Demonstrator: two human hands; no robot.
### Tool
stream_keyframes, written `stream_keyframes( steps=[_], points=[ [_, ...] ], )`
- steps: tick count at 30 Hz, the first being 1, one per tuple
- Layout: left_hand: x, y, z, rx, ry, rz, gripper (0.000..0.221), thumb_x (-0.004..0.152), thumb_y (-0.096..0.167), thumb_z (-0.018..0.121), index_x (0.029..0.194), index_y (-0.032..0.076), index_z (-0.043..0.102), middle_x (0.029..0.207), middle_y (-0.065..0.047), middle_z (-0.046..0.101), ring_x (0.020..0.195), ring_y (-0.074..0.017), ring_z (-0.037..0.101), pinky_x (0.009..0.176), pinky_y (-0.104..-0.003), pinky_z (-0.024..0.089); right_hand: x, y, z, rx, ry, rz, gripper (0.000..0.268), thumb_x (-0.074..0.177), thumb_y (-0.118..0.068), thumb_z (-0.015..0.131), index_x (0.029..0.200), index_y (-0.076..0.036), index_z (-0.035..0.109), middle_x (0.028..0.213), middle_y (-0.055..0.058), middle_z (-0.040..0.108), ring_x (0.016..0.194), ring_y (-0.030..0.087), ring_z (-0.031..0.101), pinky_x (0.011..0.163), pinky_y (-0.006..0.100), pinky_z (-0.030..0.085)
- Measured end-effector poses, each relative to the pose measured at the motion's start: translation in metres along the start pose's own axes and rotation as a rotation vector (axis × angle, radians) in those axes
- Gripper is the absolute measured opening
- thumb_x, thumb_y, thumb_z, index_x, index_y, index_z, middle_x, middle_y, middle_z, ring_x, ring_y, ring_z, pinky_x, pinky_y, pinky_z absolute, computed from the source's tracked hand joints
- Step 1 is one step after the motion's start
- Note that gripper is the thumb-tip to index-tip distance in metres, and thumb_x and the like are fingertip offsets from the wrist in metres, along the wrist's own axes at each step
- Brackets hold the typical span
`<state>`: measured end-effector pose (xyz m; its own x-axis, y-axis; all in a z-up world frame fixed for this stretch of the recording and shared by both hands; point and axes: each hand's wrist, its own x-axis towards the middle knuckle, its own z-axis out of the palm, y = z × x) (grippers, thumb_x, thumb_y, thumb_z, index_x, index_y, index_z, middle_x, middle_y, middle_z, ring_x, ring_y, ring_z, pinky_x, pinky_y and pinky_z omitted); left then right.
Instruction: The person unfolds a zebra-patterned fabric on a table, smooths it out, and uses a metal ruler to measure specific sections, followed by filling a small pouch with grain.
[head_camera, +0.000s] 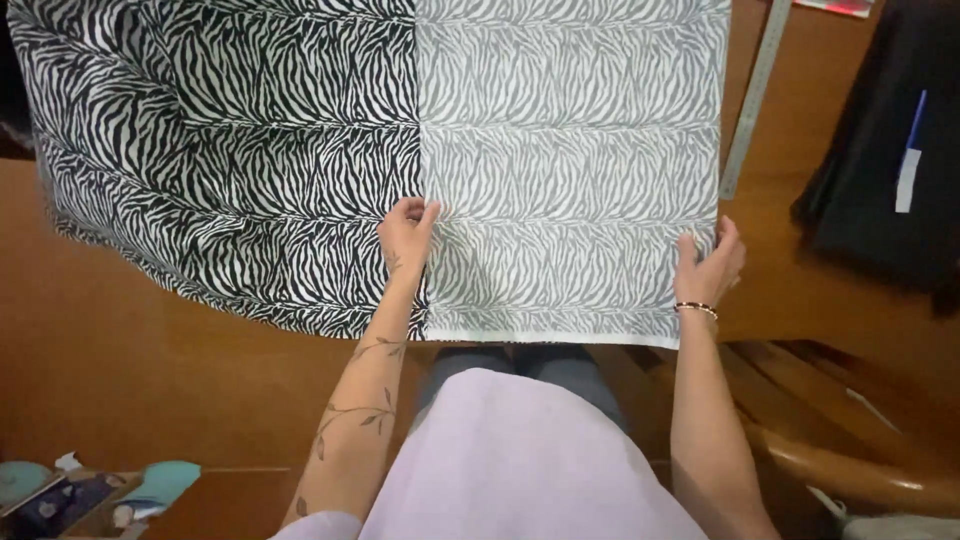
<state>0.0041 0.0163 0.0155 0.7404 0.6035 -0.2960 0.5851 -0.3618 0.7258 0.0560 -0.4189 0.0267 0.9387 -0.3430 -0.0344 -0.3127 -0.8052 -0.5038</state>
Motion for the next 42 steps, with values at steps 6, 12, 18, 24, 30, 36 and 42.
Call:
stream_keyframes(
  steps=[6, 12, 18, 24, 30, 36, 42],
  points=[
    [0.012, -0.009, -0.004, -0.041, -0.090, -0.064, 0.027, 0.083, 0.031, 0.083, 0.097, 0.009, 0.077, 0.083, -0.011, 0.077, 0.082, -0.0291, 0.075, 0.069, -0.035, 0.057, 0.000, -0.001, 0.004, -0.005, -0.037, -0.008, 0.061, 0.100, -0.025, 0.071, 0.151, -0.017, 0.039, 0.137, 0.021, 0.043, 0.130, 0.045, 0.040, 0.104, 0.063, 0.030],
    [0.018, -0.013, 0.001, 0.027, -0.093, -0.066, 0.023, 0.079, 0.031, 0.083, 0.096, 0.016, 0.078, 0.082, -0.006, 0.077, 0.081, -0.0243, 0.075, 0.067, -0.033, 0.059, 0.005, 0.010, 0.011, -0.054, -0.019, -0.012, 0.067, 0.097, -0.026, 0.075, 0.153, -0.017, 0.038, 0.137, 0.023, 0.043, 0.128, 0.048, 0.042, 0.101, 0.068, 0.032],
    [0.017, -0.016, 0.003, 0.109, -0.059, 0.014, 0.018, 0.079, 0.030, 0.082, 0.091, 0.016, 0.078, 0.079, -0.008, 0.076, 0.078, -0.0302, 0.074, 0.070, -0.038, 0.058, 0.005, 0.013, 0.012, -0.045, -0.019, 0.012, 0.069, 0.096, -0.030, 0.076, 0.153, -0.016, 0.040, 0.139, 0.023, 0.041, 0.130, 0.047, 0.040, 0.101, 0.066, 0.031],
    [0.008, 0.000, -0.002, 0.090, -0.019, 0.059, 0.024, 0.080, 0.023, 0.080, 0.097, 0.006, 0.074, 0.080, -0.014, 0.075, 0.080, -0.0354, 0.073, 0.072, -0.044, 0.056, 0.003, -0.004, 0.023, -0.164, 0.124, -0.103, 0.080, 0.086, -0.030, 0.081, 0.154, -0.017, 0.041, 0.138, 0.022, 0.042, 0.126, 0.045, 0.041, 0.100, 0.063, 0.030],
    [-0.013, 0.050, 0.017, 0.320, 0.112, 0.233, 0.058, 0.075, 0.009, 0.079, 0.129, 0.009, 0.055, 0.119, -0.019, 0.056, 0.109, -0.0393, 0.062, 0.090, -0.049, 0.055, -0.009, -0.091, 0.036, -0.166, 0.240, -0.413, 0.072, 0.078, -0.023, 0.082, 0.143, -0.014, 0.053, 0.136, 0.021, 0.044, 0.127, 0.046, 0.041, 0.098, 0.063, 0.032],
    [-0.008, 0.096, 0.089, 0.419, 0.220, 0.927, 0.060, 0.072, 0.019, 0.081, 0.128, 0.006, 0.065, 0.129, -0.026, 0.061, 0.126, -0.0405, 0.056, 0.105, -0.050, 0.044, -0.004, -0.140, 0.099, -0.172, 0.179, -0.611, 0.070, 0.080, -0.039, 0.076, 0.143, -0.016, 0.055, 0.142, 0.017, 0.047, 0.136, 0.037, 0.042, 0.104, 0.057, 0.032],
    [0.042, 0.112, 0.119, 0.436, 0.040, 0.889, 0.059, 0.084, 0.025, 0.070, 0.141, 0.014, 0.057, 0.150, -0.021, 0.048, 0.142, -0.0365, 0.042, 0.112, -0.060, 0.029, 0.047, -0.189, 0.126, -0.111, 0.068, -0.654, 0.058, 0.093, -0.046, 0.065, 0.143, -0.019, 0.054, 0.145, 0.015, 0.046, 0.140, 0.032, 0.042, 0.106, 0.059, 0.033]
  ],
)
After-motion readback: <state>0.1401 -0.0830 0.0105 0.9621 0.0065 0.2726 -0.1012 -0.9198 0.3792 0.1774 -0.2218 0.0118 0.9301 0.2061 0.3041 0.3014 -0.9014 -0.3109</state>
